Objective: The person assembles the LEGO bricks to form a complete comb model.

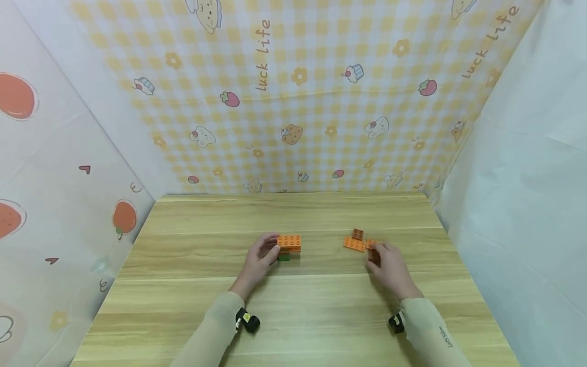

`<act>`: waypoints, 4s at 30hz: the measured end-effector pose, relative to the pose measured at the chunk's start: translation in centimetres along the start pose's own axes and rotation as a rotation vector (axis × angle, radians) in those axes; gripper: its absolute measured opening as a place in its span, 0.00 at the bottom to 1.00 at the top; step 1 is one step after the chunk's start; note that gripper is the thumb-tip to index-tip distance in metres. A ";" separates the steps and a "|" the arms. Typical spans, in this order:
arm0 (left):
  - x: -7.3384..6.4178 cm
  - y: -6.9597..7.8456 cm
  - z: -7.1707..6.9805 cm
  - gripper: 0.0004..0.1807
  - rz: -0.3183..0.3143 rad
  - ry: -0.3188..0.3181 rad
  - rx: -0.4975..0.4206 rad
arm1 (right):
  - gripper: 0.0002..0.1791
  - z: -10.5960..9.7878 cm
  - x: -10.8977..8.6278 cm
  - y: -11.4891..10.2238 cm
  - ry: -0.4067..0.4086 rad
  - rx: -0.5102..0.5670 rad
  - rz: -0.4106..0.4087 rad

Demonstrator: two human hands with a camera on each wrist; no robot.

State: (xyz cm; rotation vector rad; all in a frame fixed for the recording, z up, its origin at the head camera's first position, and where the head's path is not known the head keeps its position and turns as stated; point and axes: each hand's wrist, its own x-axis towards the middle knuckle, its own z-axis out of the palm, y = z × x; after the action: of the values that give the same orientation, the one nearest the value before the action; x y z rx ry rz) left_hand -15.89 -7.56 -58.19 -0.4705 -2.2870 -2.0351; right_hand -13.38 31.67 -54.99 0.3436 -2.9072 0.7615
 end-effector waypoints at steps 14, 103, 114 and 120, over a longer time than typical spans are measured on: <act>0.2 0.0 0.0 0.20 -0.011 0.012 -0.020 | 0.24 0.1 -0.6 -0.1 -0.071 -0.034 0.034; 0.0 -0.1 0.1 0.19 0.011 0.019 0.005 | 0.26 1.4 6.2 -11.2 0.025 0.196 -0.179; 0.0 0.0 0.1 0.22 -0.006 0.009 0.015 | 0.26 2.0 7.1 -13.7 0.003 0.220 -0.241; 0.0 0.1 0.1 0.22 -0.014 0.008 0.011 | 0.26 2.3 7.3 -14.8 0.001 0.214 -0.285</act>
State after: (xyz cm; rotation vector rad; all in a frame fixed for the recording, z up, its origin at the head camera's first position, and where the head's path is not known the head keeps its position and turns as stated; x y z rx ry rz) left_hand -15.81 -7.50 -58.07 -0.4460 -2.3028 -2.0259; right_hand -16.89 16.61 -48.75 0.7578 -2.6942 1.0192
